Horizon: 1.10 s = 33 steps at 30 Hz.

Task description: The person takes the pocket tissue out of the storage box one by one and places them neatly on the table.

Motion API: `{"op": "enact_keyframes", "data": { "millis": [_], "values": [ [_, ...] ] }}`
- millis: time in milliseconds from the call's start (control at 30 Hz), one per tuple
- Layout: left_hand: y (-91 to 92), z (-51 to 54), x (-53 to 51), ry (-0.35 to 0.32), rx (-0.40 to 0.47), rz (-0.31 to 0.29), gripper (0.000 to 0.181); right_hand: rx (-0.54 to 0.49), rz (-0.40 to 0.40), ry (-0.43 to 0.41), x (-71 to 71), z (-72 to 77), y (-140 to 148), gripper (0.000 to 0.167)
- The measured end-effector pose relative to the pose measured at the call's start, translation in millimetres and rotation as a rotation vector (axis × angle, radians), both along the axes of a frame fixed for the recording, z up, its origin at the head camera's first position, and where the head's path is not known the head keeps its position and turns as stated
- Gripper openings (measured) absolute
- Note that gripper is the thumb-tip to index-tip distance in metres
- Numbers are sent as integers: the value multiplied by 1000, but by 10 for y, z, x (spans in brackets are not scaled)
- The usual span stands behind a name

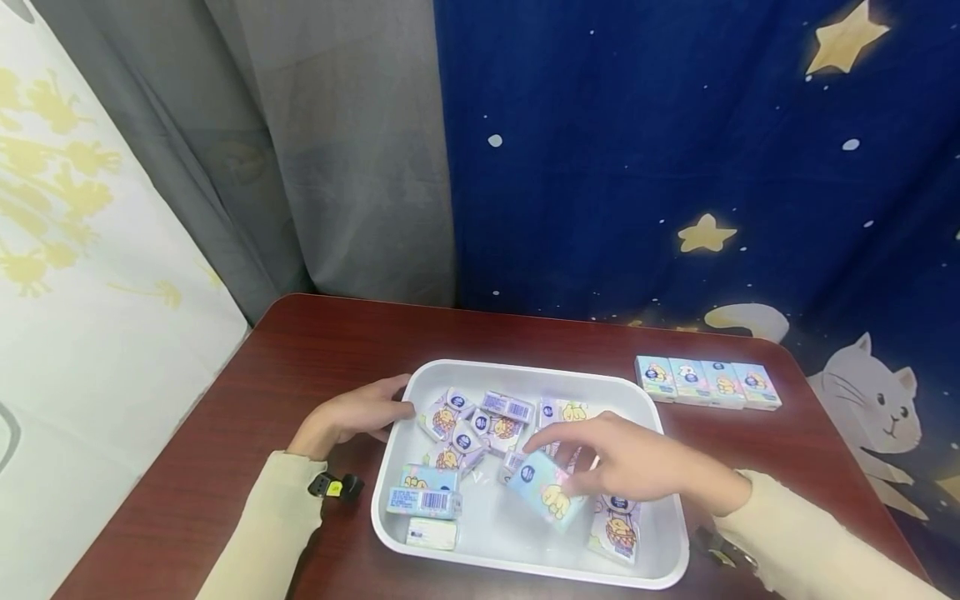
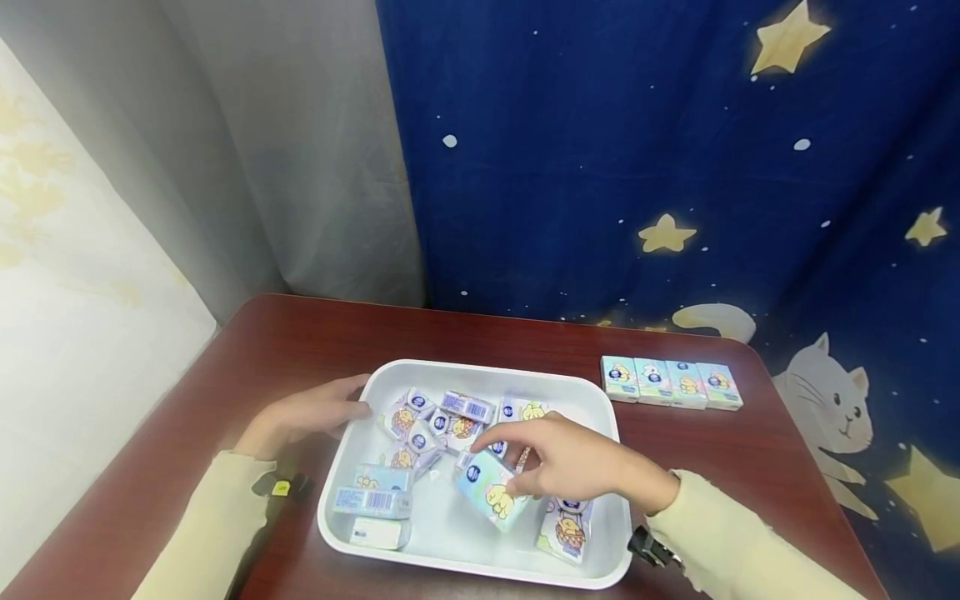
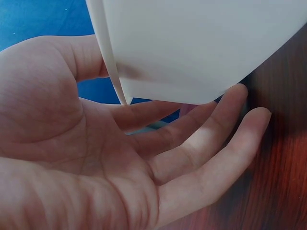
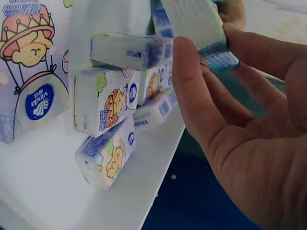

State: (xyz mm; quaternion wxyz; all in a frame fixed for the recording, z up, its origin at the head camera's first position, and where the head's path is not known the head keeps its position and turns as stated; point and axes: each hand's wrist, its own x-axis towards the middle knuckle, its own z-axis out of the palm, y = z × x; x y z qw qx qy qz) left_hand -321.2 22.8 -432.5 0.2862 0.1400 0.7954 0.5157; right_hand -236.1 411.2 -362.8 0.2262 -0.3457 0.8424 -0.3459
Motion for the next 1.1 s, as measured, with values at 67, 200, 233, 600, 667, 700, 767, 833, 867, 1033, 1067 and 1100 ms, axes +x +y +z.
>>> {"op": "enact_keyframes", "data": {
  "millis": [67, 200, 233, 600, 667, 700, 767, 833, 867, 1033, 1067, 1100],
  "values": [
    [-3, 3, 2, 0, -2, 1, 54, -28, -47, -42, -16, -1, 63, 50],
    [-5, 4, 4, -1, 0, 1, 54, -109, -162, -164, -36, -17, 182, 53],
    [-5, 3, 4, -1, 0, 1, 54, -130, -190, -188, -40, -22, 213, 54],
    [-3, 5, 0, 1, 8, -5, 56, -294, -410, -349, -107, -61, 638, 67],
    [2, 7, -1, 1, 6, -2, 56, -316, -436, -342, -117, -79, 731, 68],
    [4, 8, -1, 0, 5, -1, 55, -328, -454, -340, -123, -91, 779, 69],
    [6, 6, 0, -3, 4, 2, 55, -346, -494, -327, -130, -119, 874, 71],
    [5, 3, 2, -4, 1, 4, 55, -355, -536, -303, -136, -152, 973, 72],
    [4, 1, 2, -5, -1, 5, 55, -357, -555, -288, -140, -167, 1022, 72],
    [-2, -11, 1, 0, 1, 5, 55, -440, -635, -280, -163, -281, 1294, 61],
    [-3, -13, 0, 0, 3, 3, 55, -470, -641, -294, -167, -309, 1354, 58],
    [-5, -14, -2, 1, 5, 1, 55, -504, -646, -313, -170, -339, 1414, 57]
  ]
}}
